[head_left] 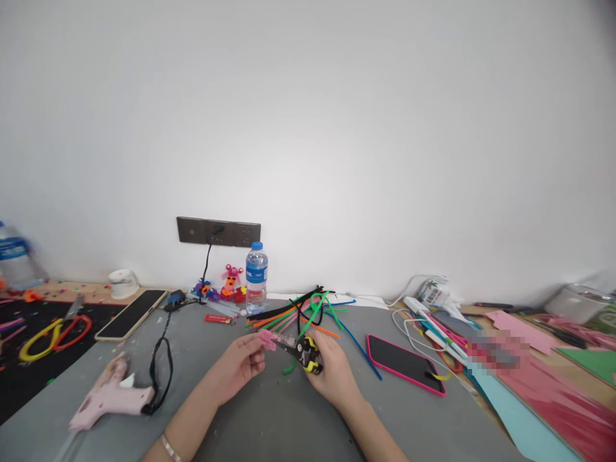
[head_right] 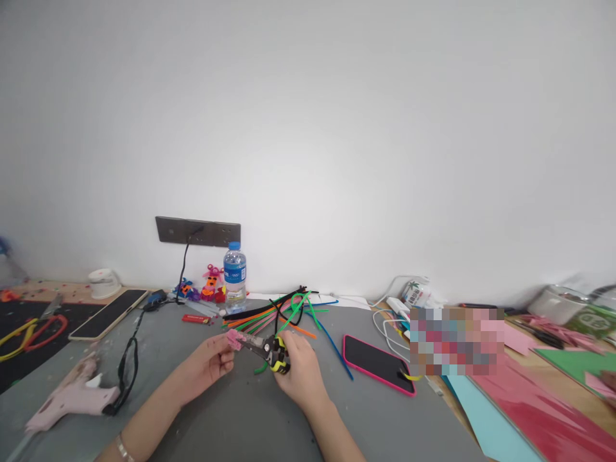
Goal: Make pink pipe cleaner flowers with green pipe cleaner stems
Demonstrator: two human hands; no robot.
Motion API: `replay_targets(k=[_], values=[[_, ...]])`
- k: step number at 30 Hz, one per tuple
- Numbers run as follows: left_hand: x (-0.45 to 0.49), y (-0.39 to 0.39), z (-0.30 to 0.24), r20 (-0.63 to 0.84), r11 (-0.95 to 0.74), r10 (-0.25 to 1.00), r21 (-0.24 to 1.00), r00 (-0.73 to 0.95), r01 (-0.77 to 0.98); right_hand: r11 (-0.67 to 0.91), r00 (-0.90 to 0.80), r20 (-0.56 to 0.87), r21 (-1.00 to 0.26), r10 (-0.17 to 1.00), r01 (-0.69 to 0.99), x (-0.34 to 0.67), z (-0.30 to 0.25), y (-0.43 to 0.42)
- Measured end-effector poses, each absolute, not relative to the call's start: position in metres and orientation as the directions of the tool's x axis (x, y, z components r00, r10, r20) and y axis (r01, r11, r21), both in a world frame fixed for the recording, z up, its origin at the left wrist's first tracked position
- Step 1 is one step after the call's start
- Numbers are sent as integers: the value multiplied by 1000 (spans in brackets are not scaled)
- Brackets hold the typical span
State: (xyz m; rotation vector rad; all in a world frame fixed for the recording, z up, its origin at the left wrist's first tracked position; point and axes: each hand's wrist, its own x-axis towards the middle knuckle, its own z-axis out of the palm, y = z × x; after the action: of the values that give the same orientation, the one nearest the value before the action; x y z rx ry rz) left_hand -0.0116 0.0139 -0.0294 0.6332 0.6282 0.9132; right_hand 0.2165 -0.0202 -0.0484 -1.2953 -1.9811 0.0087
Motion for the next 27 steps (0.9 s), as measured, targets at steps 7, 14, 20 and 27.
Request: replay_targets(k=[7,14,20,27], values=[[-10,15,-31,-223,466,857,720,464,-515,457,-182,586,-363,790,812,217,-54,-19],[-10,16,-32,-237,480,855,699,462,-530,423,-176,552,-359,815,832,217,-56,-17],[-11,15,-35,-252,484,857,695,449,-533,402,-171,530,-359,830,842,217,-56,-17],[-12,19,-30,-145,310,910,860,389,-405,378,-138,525,-384,840,842,219,-57,-18]])
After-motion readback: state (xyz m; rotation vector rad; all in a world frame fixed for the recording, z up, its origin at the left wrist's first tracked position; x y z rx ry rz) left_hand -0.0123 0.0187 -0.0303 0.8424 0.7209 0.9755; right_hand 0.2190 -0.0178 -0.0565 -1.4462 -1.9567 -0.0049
